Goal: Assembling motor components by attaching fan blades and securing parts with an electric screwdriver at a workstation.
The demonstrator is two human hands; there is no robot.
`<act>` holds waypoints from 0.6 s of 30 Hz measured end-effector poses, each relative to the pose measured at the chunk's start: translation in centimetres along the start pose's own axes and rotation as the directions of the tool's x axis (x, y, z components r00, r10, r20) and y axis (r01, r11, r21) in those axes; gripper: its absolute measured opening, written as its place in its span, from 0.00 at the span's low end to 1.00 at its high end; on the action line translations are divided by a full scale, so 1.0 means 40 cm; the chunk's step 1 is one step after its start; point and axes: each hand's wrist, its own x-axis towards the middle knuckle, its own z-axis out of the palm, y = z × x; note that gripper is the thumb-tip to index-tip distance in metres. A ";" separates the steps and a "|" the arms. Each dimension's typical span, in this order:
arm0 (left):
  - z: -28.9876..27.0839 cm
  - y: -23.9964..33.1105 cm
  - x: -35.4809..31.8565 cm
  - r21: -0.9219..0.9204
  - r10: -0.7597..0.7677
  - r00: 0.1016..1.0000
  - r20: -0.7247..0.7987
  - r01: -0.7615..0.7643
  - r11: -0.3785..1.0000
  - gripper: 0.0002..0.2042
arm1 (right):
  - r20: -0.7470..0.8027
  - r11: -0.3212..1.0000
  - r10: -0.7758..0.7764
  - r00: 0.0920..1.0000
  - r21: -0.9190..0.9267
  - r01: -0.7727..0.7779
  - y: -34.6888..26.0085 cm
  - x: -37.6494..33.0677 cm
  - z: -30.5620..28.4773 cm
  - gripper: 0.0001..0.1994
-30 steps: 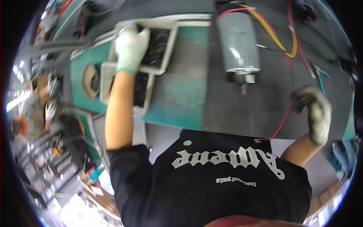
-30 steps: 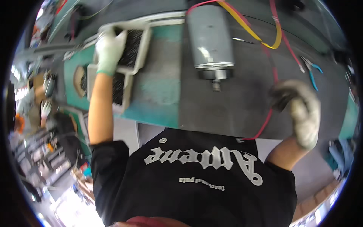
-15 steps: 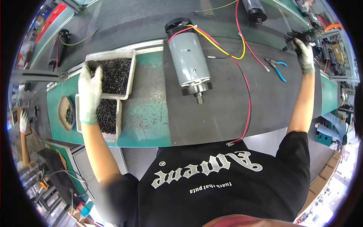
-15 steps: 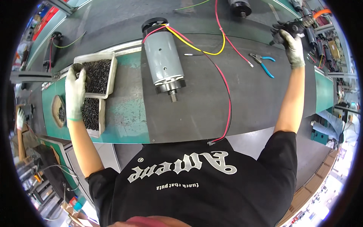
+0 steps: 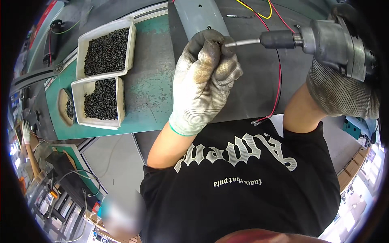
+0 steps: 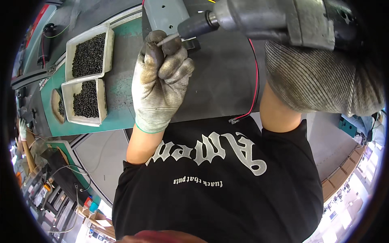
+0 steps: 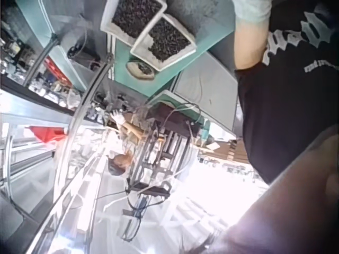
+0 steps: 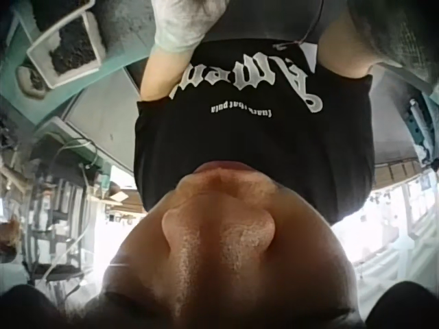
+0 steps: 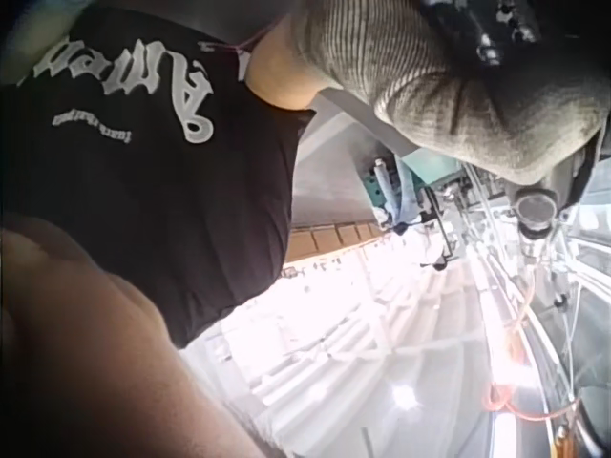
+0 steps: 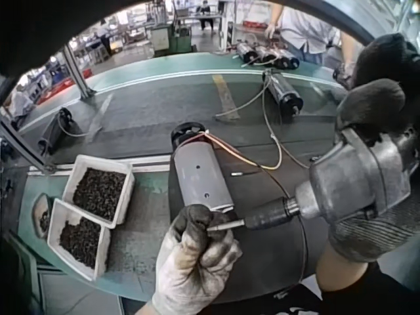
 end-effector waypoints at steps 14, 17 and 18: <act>0.015 -0.030 -0.116 -0.197 -0.495 0.840 -0.221 0.458 0.867 0.18 | 0.293 0.858 0.358 0.887 0.271 -0.436 0.009 -0.051 -0.009 0.16; 0.010 -0.071 -0.145 -0.301 -0.483 0.807 -0.340 0.394 0.869 0.17 | 0.350 0.789 0.425 0.835 0.308 -0.531 0.048 -0.080 0.009 0.15; -0.001 -0.067 -0.144 -0.312 -0.475 0.732 -0.488 0.362 0.878 0.14 | 0.372 0.766 0.439 0.818 0.321 -0.557 0.070 -0.092 0.036 0.15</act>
